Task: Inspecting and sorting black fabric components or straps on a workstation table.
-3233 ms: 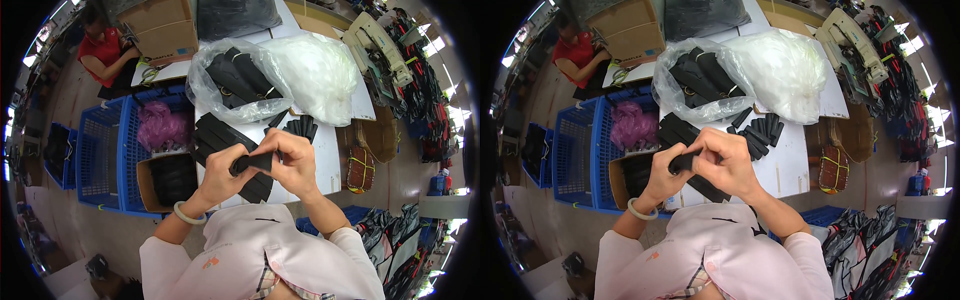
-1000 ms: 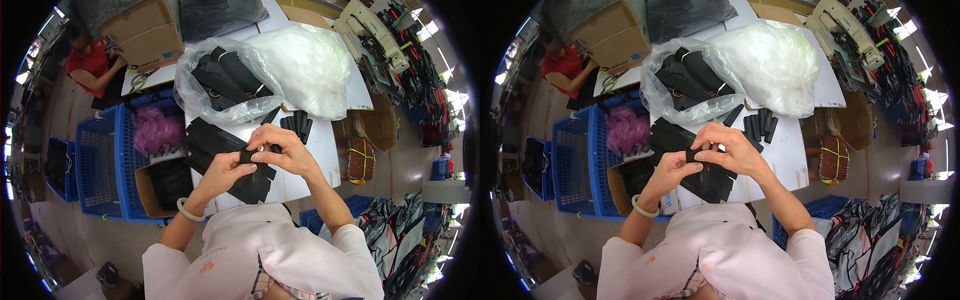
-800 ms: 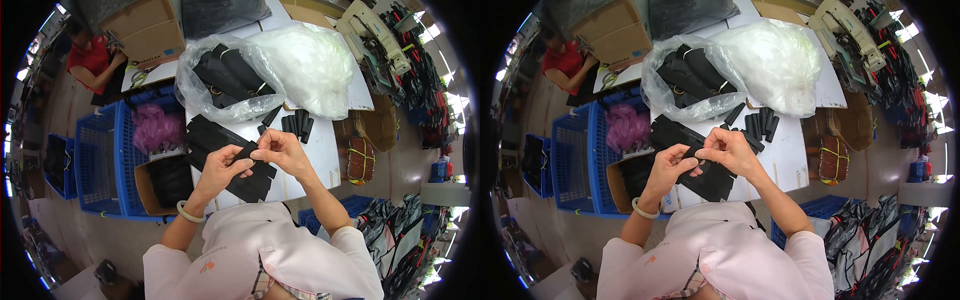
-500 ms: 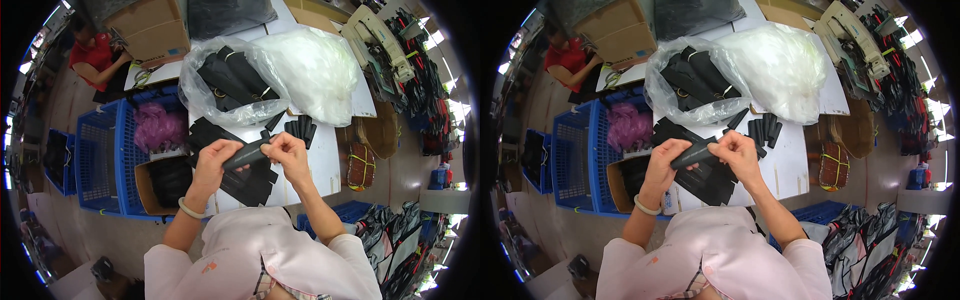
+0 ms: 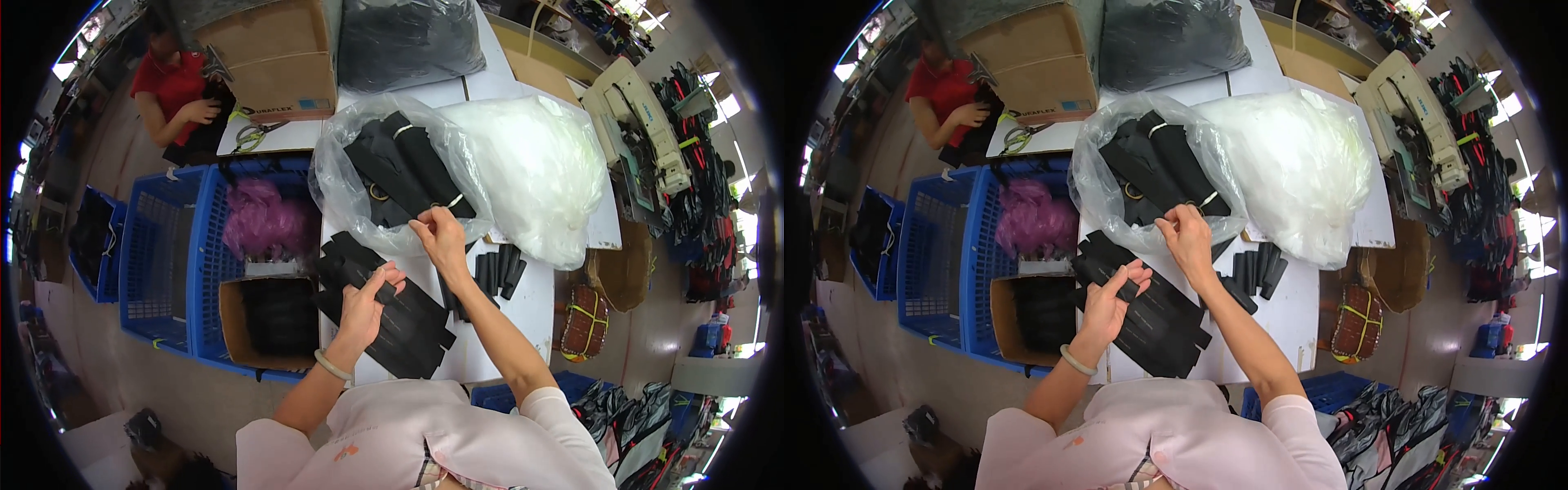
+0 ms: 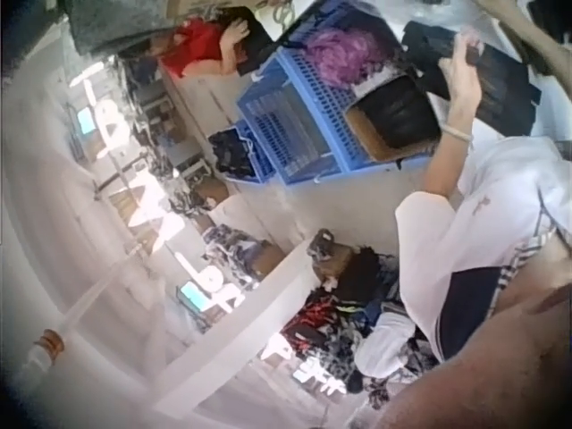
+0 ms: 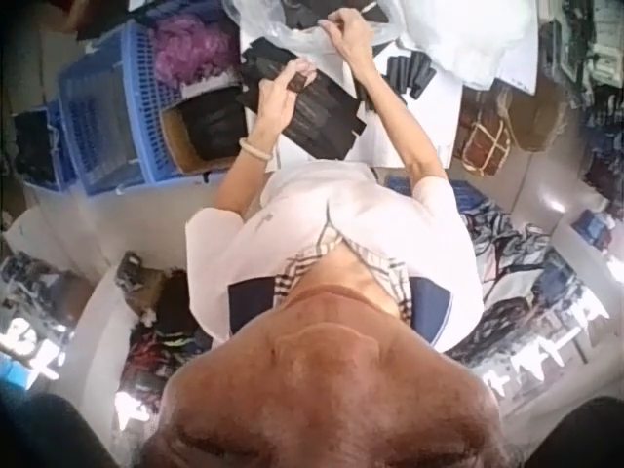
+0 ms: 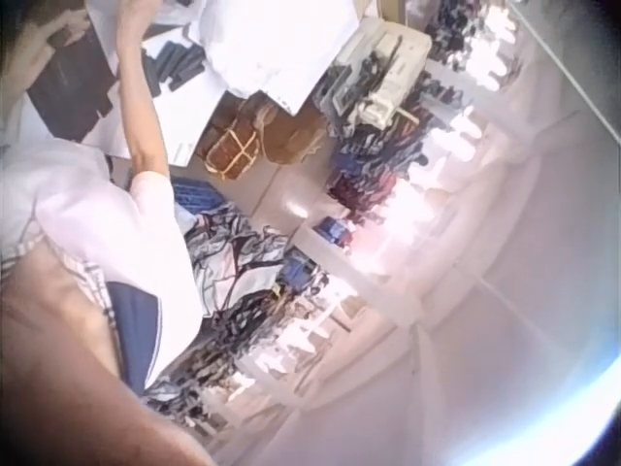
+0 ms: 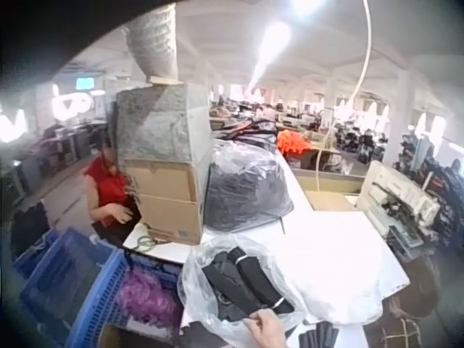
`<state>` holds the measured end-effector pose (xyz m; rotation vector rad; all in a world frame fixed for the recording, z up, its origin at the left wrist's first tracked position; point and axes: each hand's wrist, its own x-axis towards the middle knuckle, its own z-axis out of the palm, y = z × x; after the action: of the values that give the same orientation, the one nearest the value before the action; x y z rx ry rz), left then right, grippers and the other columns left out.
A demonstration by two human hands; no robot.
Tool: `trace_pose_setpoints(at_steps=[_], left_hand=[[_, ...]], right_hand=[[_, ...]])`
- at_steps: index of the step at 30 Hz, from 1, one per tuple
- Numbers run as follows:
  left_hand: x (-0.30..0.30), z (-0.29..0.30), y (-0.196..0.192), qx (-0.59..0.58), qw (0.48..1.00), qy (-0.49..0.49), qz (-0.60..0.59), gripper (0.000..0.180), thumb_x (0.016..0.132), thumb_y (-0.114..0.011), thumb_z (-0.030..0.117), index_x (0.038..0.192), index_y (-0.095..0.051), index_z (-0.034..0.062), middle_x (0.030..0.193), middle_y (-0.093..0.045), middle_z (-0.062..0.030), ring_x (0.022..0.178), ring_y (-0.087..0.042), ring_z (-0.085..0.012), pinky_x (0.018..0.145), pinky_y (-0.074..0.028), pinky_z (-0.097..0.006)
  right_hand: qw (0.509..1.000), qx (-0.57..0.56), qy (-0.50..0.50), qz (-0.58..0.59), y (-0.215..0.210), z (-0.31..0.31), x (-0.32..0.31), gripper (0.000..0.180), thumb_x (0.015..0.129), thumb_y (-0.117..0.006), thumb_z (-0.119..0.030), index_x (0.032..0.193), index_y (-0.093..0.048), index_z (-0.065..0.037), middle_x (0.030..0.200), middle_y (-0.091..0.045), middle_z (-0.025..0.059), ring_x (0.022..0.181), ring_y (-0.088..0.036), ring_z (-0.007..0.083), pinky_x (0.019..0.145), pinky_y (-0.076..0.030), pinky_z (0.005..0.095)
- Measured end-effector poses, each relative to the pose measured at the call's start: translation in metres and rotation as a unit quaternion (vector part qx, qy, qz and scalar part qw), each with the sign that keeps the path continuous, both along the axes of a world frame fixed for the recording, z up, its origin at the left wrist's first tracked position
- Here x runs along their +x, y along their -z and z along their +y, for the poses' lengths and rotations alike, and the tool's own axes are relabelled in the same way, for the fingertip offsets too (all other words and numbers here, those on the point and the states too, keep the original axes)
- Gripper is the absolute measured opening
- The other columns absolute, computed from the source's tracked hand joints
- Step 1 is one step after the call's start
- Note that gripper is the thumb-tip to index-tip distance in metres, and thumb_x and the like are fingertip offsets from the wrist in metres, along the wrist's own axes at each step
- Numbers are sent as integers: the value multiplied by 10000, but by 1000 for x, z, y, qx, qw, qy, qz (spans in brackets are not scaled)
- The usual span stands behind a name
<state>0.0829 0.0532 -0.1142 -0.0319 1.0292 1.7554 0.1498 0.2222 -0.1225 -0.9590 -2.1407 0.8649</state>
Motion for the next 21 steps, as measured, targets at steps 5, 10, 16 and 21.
trace_pose_setpoints(at_steps=[5,10,16,21], left_hand=[[-10,23,3,-20,999,23,9,349,952,-492,115,1203,-482,-129,1166,-552,-217,1050,-600,-318,878,-522,-398],[-37,57,15,9,1000,-7,15,436,955,-477,101,1327,-358,-92,1286,-459,-237,1076,-583,-336,870,-521,-393],[-63,124,65,39,994,-91,-52,437,931,-524,98,1305,-391,-84,1285,-471,-226,1174,-507,-318,994,-429,-395],[-58,156,88,-6,996,-69,-62,401,915,-540,87,1281,-449,-48,1195,-527,-166,1076,-547,-253,945,-444,-356]], right_hand=[[960,194,-68,-190,61,51,-43,392,671,-753,-143,965,-516,-39,928,-495,126,907,-526,322,709,-482,406],[960,192,-81,-186,80,65,-44,369,675,-757,-179,955,-565,-37,915,-550,118,886,-556,308,721,-487,401],[992,71,-62,-83,59,75,-44,249,744,-720,-184,876,-683,24,825,-659,141,745,-632,306,705,-504,375],[993,-109,25,48,23,81,-48,146,796,-654,-81,876,-669,41,739,-656,132,623,-607,170,601,-462,287]])
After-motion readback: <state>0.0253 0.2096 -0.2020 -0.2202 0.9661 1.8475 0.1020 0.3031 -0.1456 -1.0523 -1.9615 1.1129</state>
